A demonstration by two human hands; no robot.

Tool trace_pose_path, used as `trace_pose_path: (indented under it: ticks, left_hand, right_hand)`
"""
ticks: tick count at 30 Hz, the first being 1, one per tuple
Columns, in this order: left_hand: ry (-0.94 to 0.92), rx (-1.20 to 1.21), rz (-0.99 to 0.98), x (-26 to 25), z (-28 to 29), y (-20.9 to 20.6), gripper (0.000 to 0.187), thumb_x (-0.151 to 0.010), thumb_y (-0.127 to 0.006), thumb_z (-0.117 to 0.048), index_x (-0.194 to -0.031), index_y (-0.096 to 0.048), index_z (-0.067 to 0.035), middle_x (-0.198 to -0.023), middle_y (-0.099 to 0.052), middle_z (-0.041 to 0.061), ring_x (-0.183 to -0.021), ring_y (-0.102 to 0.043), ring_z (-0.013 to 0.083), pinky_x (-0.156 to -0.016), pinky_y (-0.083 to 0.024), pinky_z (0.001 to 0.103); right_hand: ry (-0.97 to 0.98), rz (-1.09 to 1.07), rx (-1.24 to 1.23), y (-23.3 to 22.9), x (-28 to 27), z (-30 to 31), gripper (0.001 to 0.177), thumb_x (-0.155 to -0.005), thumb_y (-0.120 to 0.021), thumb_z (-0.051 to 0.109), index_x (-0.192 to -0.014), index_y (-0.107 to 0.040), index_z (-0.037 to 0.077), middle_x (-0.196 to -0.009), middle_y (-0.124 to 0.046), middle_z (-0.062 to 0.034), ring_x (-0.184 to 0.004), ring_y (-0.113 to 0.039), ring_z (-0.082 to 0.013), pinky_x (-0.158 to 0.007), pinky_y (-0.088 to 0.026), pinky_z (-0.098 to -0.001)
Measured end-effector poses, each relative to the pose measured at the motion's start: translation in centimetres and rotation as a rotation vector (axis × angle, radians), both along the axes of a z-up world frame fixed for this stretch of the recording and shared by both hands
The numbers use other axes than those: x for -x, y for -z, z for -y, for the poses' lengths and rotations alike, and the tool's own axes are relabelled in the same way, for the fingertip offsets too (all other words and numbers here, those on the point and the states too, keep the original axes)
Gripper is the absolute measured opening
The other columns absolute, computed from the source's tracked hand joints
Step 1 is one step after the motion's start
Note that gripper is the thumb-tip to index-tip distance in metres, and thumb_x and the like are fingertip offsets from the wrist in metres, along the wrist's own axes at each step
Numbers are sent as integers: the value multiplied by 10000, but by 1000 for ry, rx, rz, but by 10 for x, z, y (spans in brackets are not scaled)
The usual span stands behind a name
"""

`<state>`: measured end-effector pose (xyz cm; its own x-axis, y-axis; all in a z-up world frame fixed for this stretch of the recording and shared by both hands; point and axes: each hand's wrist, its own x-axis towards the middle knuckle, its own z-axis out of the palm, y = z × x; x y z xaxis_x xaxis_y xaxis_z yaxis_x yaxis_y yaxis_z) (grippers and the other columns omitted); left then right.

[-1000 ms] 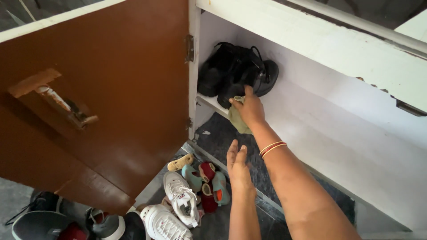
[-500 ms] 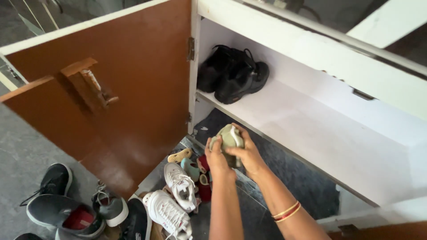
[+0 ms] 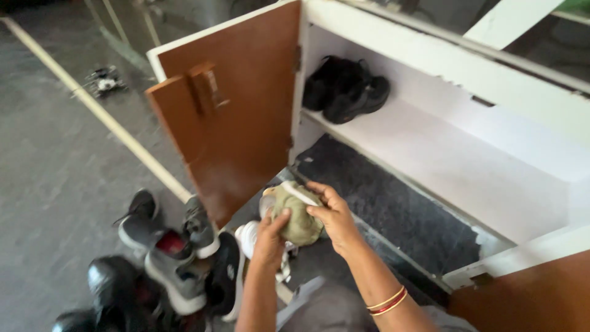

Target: The person cleans a pair of black shoes using a cloth, wiping the exterior surfaces and laces. The shoes are then placed on a shelf inside a cabinet.

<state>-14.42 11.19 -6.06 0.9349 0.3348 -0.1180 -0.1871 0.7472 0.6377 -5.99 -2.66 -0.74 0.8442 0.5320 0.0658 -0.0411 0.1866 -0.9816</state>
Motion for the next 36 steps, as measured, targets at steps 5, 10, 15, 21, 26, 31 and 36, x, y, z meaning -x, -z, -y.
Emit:
trace_pose_path:
  ticks: [5, 10, 15, 21, 26, 31, 36]
  left_hand:
    - [-162, 175, 12, 95, -43, 40, 350, -961, -584, -257, -1238, -597, -43, -1109, -722, 117, -964, -720, 231, -856, -586, 401]
    - [-483, -39, -55, 154, -38, 88, 224, -1030, -594, -207, -1179, -594, -40, -1048, -695, 69, -906, -654, 150, -809, -544, 329]
    - [-760, -503, -418, 190, -22, 108, 241, -1021, -612, -252, -1095, -628, -23, -959, -692, 59, -862, -599, 109, -773, -518, 276]
    - [-833, -515, -480, 210, -12, 103, 263, -1017, -612, -271, -1074, -622, -14, -938, -689, 62, -853, -608, 108, -767, -517, 274]
    - [-769, -483, -484, 220, -18, 100, 270, -1004, -636, -274, -1074, -637, -14, -925, -688, 51, -842, -591, 94, -761, -506, 264]
    - [-682, -526, -517, 216, -18, 108, 298, -993, -671, -299, -1024, -668, -2, -855, -680, 35, -788, -574, 84, -712, -495, 247]
    - [-722, -710, -677, 221, -56, 144, 322, -921, -743, -308, -1076, -720, -27, -990, -695, 108, -879, -628, 200, -770, -501, 333]
  right_hand:
    - [-32, -177, 125, 29, 78, -45, 616, -887, -747, 130, -1456, -516, 96, -1257, -600, -31, -1048, -577, -179, -876, -477, -333]
    - [-319, -496, -87, 62, 167, -78, 694, -834, -784, 161, -1457, -487, 89, -1277, -635, -45, -1176, -609, -172, -966, -512, -335]
    - [-460, -516, 14, 93, 197, -70, 721, -773, -779, 118, -1429, -478, 139, -1253, -622, -13, -1146, -617, -152, -920, -523, -349]
    - [-512, -311, 213, 118, 191, -73, 653, -799, -759, 96, -1410, -539, 30, -1233, -669, -77, -1105, -640, -170, -953, -513, -309]
    - [-505, -287, 285, 124, 187, -73, 560, -808, -774, 97, -1329, -594, 0, -1173, -706, -76, -1059, -667, -158, -935, -516, -305]
    - [-456, -294, 329, 126, 181, -74, 530, -799, -783, 75, -1288, -593, -3, -1132, -696, -91, -1014, -670, -166, -892, -535, -314]
    - [-311, -253, 323, 128, 173, -82, 478, -787, -763, 52, -1248, -640, 25, -1076, -723, -67, -943, -688, -154, -829, -553, -289]
